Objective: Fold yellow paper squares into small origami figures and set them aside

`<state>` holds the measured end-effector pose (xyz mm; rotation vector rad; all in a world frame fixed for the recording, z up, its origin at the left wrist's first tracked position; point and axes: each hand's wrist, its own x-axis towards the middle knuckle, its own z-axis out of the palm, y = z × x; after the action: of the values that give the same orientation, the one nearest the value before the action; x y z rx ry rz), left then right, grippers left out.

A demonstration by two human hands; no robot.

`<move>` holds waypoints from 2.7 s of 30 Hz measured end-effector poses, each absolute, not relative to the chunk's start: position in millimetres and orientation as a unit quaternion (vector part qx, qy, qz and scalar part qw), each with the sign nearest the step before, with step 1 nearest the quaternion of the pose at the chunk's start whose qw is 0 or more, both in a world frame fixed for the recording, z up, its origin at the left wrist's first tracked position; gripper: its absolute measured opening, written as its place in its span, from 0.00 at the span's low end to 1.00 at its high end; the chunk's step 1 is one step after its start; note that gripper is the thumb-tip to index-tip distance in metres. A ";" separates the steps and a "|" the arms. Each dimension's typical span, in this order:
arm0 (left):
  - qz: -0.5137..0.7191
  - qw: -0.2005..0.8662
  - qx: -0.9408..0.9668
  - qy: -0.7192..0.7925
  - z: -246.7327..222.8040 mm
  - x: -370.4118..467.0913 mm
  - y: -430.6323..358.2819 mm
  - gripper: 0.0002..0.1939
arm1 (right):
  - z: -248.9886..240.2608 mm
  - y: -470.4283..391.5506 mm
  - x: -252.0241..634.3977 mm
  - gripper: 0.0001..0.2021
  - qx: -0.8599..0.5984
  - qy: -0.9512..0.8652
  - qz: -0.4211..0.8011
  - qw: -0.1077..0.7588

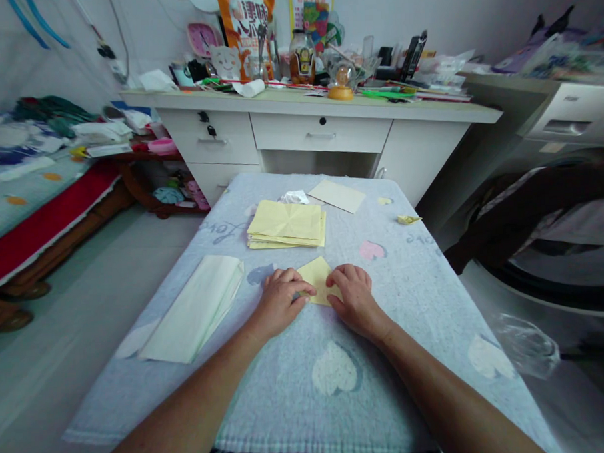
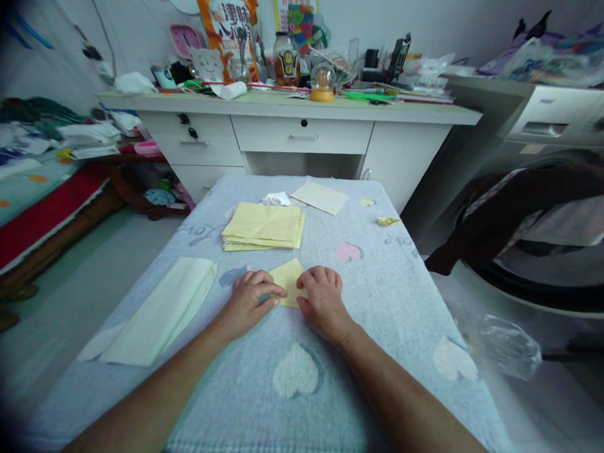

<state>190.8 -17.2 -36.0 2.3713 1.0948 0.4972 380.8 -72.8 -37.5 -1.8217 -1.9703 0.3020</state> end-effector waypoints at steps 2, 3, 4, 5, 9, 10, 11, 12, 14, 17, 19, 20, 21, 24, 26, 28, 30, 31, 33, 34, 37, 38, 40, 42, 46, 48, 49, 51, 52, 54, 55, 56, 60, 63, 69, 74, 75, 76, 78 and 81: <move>0.184 0.237 0.866 0.400 -36.8 191.1 -16.4 0.11 | -37.3 -72.9 380.3 0.14 -0.637 -0.727 0.115 0.228; 0.184 0.236 0.866 0.400 -37.1 191.2 -16.1 0.11 | -37.2 -72.9 380.2 0.15 -0.629 -0.733 0.118 0.229; 0.184 0.236 0.866 0.400 -37.3 191.4 -16.0 0.11 | -37.2 -73.0 380.2 0.16 -0.624 -0.737 0.121 0.230; 0.184 0.235 0.866 0.401 -37.4 191.5 -16.0 0.11 | -37.2 -73.0 380.1 0.16 -0.621 -0.739 0.122 0.229; 0.183 0.237 0.865 0.403 -37.3 191.7 -16.3 0.11 | -35.6 -73.6 378.8 0.15 -0.629 -0.737 0.119 0.218; 0.183 0.237 0.865 0.403 -37.4 191.7 -16.2 0.11 | -35.0 -73.7 378.0 0.15 -0.632 -0.735 0.117 0.215; 0.183 0.237 0.864 0.404 -37.6 191.8 -16.0 0.11 | -34.5 -73.7 376.9 0.14 -0.635 -0.734 0.114 0.213; 0.182 0.237 0.864 0.404 -37.8 191.9 -15.8 0.11 | -34.0 -73.6 375.6 0.12 -0.639 -0.731 0.111 0.211; 0.181 0.235 0.864 0.406 -38.4 192.1 -15.5 0.11 | -33.3 -72.9 372.3 0.08 -0.650 -0.725 0.102 0.206; 0.180 0.230 0.866 0.407 -39.0 192.3 -15.5 0.11 | -32.8 -71.2 366.5 0.08 -0.665 -0.716 0.085 0.195; 0.180 0.229 0.867 0.406 -39.2 192.2 -15.5 0.10 | -32.4 -70.2 362.9 0.10 -0.672 -0.713 0.071 0.185; 0.180 0.228 0.867 0.405 -39.4 192.0 -15.4 0.10 | -32.2 -70.0 361.4 0.11 -0.675 -0.713 0.065 0.180; 0.179 0.227 0.867 0.405 -39.5 191.9 -15.2 0.09 | -31.9 -69.9 360.1 0.12 -0.677 -0.713 0.059 0.176; 0.178 0.229 0.868 0.403 -40.0 191.1 -14.3 0.08 | -31.4 -70.4 357.9 0.13 -0.681 -0.712 0.043 0.166; 0.178 0.233 0.869 0.398 -40.3 190.6 -13.8 0.09 | -31.5 -71.1 357.4 0.15 -0.683 -0.711 0.036 0.161; 0.178 0.238 0.870 0.394 -40.3 190.2 -13.5 0.09 | -32.0 -71.7 357.3 0.16 -0.684 -0.711 0.034 0.158; 0.174 0.241 0.869 0.395 -40.2 189.9 -13.4 0.10 | -32.4 -71.9 357.5 0.16 -0.685 -0.710 0.037 0.155; 0.172 0.242 0.869 0.396 -40.0 189.9 -13.4 0.10 | -32.7 -71.9 357.8 0.17 -0.686 -0.709 0.039 0.155; 0.169 0.244 0.868 0.399 -39.6 189.9 -13.4 0.10 | -33.1 -71.5 359.1 0.19 -0.687 -0.709 0.045 0.153; 0.167 0.245 0.867 0.400 -39.3 189.9 -13.4 0.10 | -33.4 -71.2 360.2 0.21 -0.686 -0.710 0.049 0.150; 0.160 0.246 0.868 0.401 -38.4 189.9 -13.6 0.11 | -34.9 -71.2 365.8 0.32 -0.685 -0.715 0.063 0.126; 0.157 0.246 0.868 0.401 -38.1 189.9 -13.7 0.11 | -35.5 -71.6 368.6 0.35 -0.686 -0.715 0.070 0.115; 0.154 0.246 0.868 0.403 -37.7 189.7 -14.0 0.12 | -36.5 -72.9 375.5 0.40 -0.687 -0.716 0.084 0.095; 0.154 0.244 0.868 0.405 -37.7 189.5 -14.2 0.12 | -36.7 -74.6 383.8 0.42 -0.685 -0.717 0.100 0.080; 0.158 0.243 0.869 0.400 -39.0 189.0 -13.9 0.12 | -33.6 -76.9 401.2 0.43 -0.675 -0.722 0.141 0.054; 0.162 0.243 0.870 0.398 -39.8 189.0 -13.7 0.12 | -30.6 -77.1 408.6 0.42 -0.666 -0.728 0.156 0.042; 0.164 0.244 0.869 0.398 -40.1 189.0 -13.7 0.12 | -28.9 -77.0 411.8 0.42 -0.662 -0.731 0.163 0.037; 0.167 0.246 0.867 0.401 -40.1 189.2 -14.0 0.12 | -25.0 -76.9 416.7 0.42 -0.653 -0.736 0.177 0.028; 0.168 0.247 0.866 0.401 -39.7 189.4 -14.2 0.12 | -23.0 -76.9 418.7 0.43 -0.650 -0.737 0.185 0.026; 0.169 0.249 0.864 0.403 -38.7 189.5 -14.6 0.12 | -19.5 -77.0 422.1 0.43 -0.644 -0.738 0.201 0.023; 0.169 0.250 0.864 0.403 -38.1 189.5 -14.7 0.12 | -18.2 -77.0 423.7 0.43 -0.641 -0.738 0.209 0.022; 0.169 0.250 0.865 0.401 -37.6 189.5 -14.7 0.12 | -17.3 -76.8 425.4 0.44 -0.638 -0.739 0.216 0.024; 0.200 0.250 0.867 0.382 -38.4 190.0 -14.5 0.10 | -18.5 -73.5 431.0 0.47 -0.632 -0.740 0.224 0.053; 0.258 0.248 0.855 0.376 -40.8 191.8 -15.3 0.10 | -22.2 -69.8 428.4 0.38 -0.635 -0.734 0.217 0.106; 0.318 0.268 0.822 0.389 -41.0 194.7 -15.4 0.21 | -30.6 -69.3 404.5 0.28 -0.645 -0.734 0.130 0.167; 0.333 0.315 0.806 0.376 -43.2 193.9 -11.8 0.22 | -29.3 -70.3 397.0 0.27 -0.622 -0.746 0.143 0.191; 0.337 0.327 0.797 0.380 -44.5 193.8 -11.3 0.23 | -28.2 -70.4 396.8 0.26 -0.616 -0.747 0.150 0.201; 0.344 0.341 0.785 0.387 -45.9 193.8 -10.9 0.24 | -27.1 -70.6 396.7 0.26 -0.608 -0.749 0.157 0.211; 0.357 0.373 0.753 0.408 -47.4 193.6 -10.5 0.27 | -25.3 -71.2 396.3 0.25 -0.595 -0.750 0.176 0.228; 0.356 0.456 0.699 0.421 -45.1 192.7 -10.4 0.30 | -24.5 -72.0 395.3 0.23 -0.580 -0.750 0.206 0.243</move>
<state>192.7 -10.4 -45.1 1.7241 1.0382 0.8773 395.3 -72.0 -24.5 -1.5836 -2.0495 0.5615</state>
